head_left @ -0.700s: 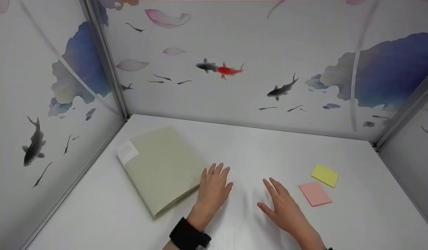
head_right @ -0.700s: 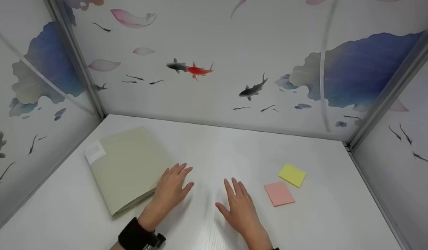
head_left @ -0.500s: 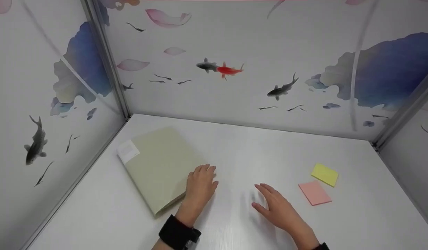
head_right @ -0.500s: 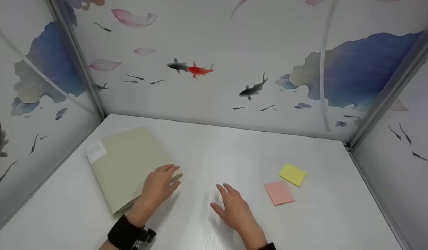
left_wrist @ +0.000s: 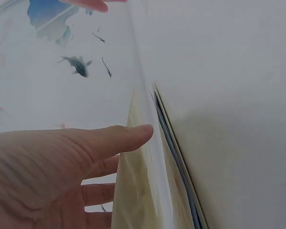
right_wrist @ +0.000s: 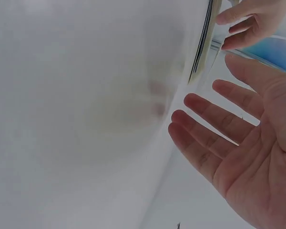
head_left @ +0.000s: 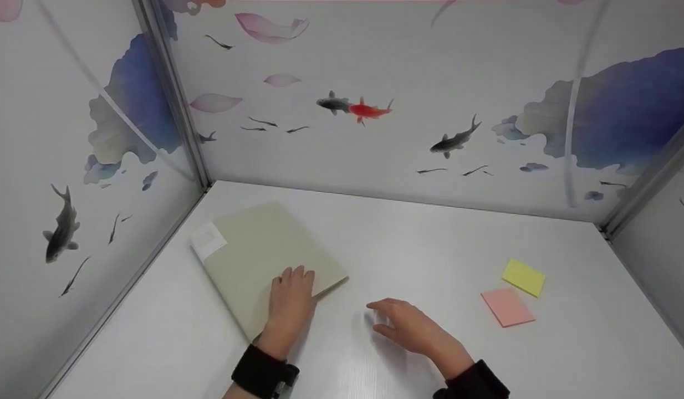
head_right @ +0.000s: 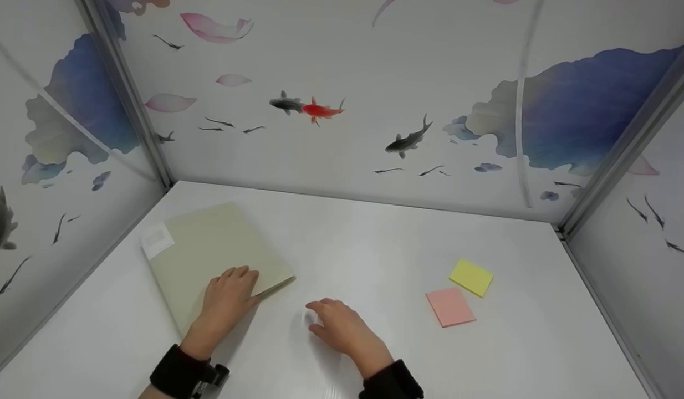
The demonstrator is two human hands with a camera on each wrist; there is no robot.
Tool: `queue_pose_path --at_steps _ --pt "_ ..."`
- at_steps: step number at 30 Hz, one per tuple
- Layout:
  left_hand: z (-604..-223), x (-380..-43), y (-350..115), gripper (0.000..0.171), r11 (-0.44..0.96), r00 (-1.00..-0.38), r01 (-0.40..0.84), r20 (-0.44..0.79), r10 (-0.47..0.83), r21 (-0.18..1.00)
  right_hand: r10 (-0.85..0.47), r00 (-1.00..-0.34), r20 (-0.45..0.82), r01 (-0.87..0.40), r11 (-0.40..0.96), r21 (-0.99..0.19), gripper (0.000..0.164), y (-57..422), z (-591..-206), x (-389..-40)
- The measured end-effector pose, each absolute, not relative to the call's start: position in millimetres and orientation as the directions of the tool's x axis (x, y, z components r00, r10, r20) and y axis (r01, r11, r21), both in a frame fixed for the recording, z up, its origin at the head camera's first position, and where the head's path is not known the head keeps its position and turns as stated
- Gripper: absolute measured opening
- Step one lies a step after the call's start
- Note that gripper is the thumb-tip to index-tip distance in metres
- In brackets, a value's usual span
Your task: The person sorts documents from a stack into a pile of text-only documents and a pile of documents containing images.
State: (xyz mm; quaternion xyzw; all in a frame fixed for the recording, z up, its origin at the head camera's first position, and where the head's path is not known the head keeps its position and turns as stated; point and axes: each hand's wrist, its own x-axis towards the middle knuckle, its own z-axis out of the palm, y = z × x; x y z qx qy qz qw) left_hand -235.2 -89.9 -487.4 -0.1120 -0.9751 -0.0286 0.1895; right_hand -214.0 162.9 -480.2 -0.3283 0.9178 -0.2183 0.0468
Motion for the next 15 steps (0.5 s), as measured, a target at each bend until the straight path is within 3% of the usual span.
queue_pose_path --at_steps 8,15 --pt "-488.7 -234.1 -80.6 0.025 0.953 -0.855 0.292 0.468 0.223 0.079 -0.622 -0.778 0.083 -0.594 0.687 -0.419 0.037 157.3 -487.7 -216.9" --pt "-490.9 -235.0 -66.8 0.033 0.93 -0.815 0.352 0.522 0.249 0.106 -0.595 -0.799 0.092 -0.573 0.704 -0.419 0.037 161.8 -490.8 -220.5"
